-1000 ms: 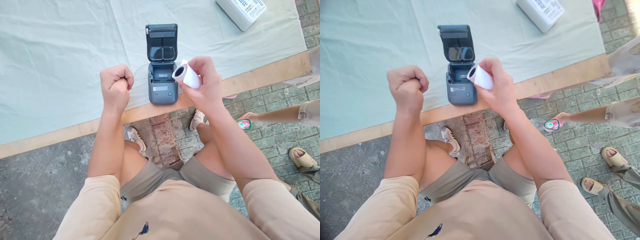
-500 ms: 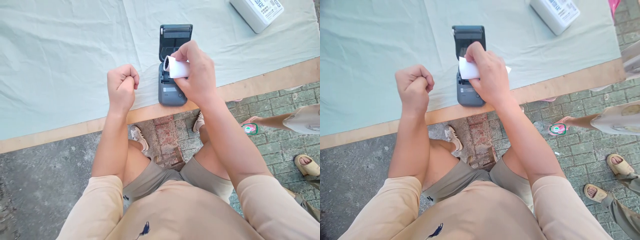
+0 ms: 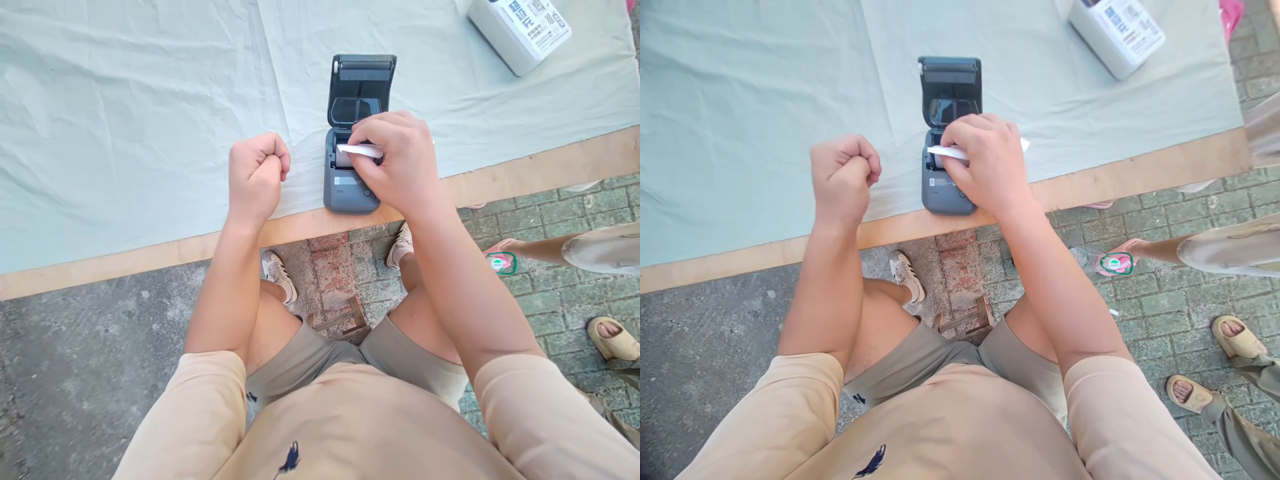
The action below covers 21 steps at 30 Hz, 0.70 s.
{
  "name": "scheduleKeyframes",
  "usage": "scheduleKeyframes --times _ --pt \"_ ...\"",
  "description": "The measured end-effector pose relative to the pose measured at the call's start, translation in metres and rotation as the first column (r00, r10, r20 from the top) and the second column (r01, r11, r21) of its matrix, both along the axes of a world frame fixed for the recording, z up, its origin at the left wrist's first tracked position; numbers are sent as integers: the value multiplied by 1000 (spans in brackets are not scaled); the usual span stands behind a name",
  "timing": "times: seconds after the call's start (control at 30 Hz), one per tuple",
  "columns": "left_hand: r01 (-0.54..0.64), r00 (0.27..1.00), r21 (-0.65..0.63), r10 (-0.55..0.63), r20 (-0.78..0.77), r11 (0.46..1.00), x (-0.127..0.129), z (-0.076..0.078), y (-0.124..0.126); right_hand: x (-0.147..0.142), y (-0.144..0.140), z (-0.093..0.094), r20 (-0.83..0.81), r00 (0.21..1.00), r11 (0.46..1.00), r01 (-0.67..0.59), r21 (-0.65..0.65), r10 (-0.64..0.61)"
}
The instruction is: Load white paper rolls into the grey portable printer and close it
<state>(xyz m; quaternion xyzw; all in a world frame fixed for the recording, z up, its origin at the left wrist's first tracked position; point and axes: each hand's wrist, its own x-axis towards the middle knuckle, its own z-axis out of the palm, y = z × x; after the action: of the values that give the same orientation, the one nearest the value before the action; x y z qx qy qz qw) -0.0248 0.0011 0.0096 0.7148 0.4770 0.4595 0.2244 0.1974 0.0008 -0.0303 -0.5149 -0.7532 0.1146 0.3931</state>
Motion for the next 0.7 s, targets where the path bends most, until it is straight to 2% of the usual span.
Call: scheduleKeyframes --times 0.13,0.4,0.53,0.7 --pt "-45 993 -139 29 -116 989 13 -2 -1 1 -9 -11 9 1000 995 -9 98 8" --pt "-117 976 -265 61 -208 957 38 -12 -8 10 -21 -33 4 994 976 -104 191 105" --pt "-122 979 -286 68 -193 950 38 -12 -6 15 -21 -31 -31 996 982 -79 172 86" --pt "-103 982 -294 51 -179 950 36 -14 -4 20 -21 -15 -94 996 983 19 183 -2"
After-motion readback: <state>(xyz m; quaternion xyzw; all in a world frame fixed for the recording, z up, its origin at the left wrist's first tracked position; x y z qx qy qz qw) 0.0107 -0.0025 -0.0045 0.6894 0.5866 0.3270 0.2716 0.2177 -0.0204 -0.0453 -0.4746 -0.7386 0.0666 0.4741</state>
